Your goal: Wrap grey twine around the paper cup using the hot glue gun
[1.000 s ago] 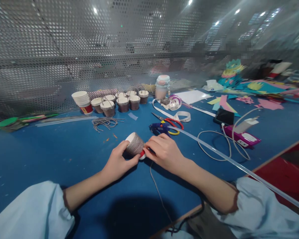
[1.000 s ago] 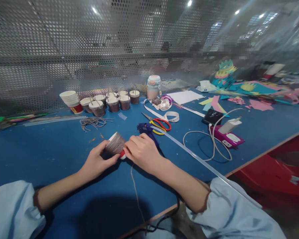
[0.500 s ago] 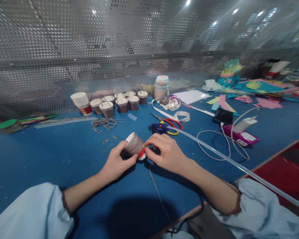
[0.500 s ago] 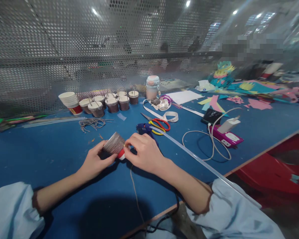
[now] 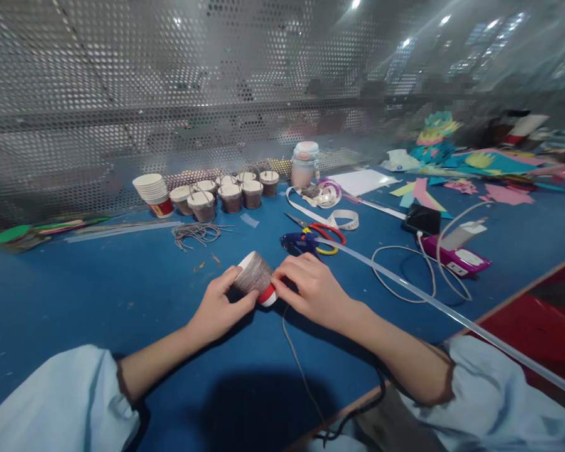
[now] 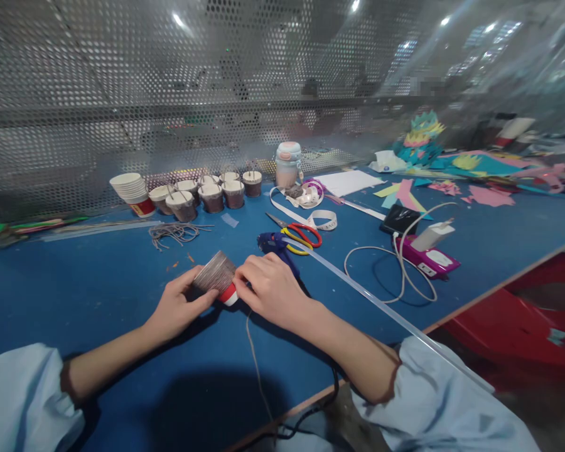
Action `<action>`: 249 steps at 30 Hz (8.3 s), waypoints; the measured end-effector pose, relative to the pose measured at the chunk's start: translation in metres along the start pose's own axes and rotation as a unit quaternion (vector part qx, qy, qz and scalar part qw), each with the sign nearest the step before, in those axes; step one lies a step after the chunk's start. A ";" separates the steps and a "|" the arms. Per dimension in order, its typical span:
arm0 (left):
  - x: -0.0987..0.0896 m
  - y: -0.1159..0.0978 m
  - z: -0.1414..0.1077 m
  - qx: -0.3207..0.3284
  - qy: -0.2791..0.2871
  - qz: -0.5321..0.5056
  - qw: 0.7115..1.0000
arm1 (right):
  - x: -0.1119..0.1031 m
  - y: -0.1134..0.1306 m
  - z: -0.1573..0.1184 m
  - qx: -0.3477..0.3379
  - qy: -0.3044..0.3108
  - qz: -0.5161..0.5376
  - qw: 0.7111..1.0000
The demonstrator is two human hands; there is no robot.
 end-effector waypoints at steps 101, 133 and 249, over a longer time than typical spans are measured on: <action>0.002 0.042 0.012 -0.201 -0.112 -0.372 0.899 | 0.001 0.037 -0.010 -0.201 -0.015 0.050 0.978; -0.016 0.042 0.020 -0.169 -0.108 -0.191 0.961 | 0.024 -0.096 0.017 0.328 0.075 0.386 0.859; -0.007 0.024 0.019 -0.062 -0.044 -0.059 0.995 | -0.017 -0.033 -0.002 0.179 0.129 0.186 0.957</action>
Point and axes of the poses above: each hand's wrist, its own z-axis towards the middle knuckle, its own x-axis out of the palm, y = z × x, the point moved 7 cm from there along z, towards the middle knuckle, and after that the axes turned 1 degree about -x, right-handed, at the moved point
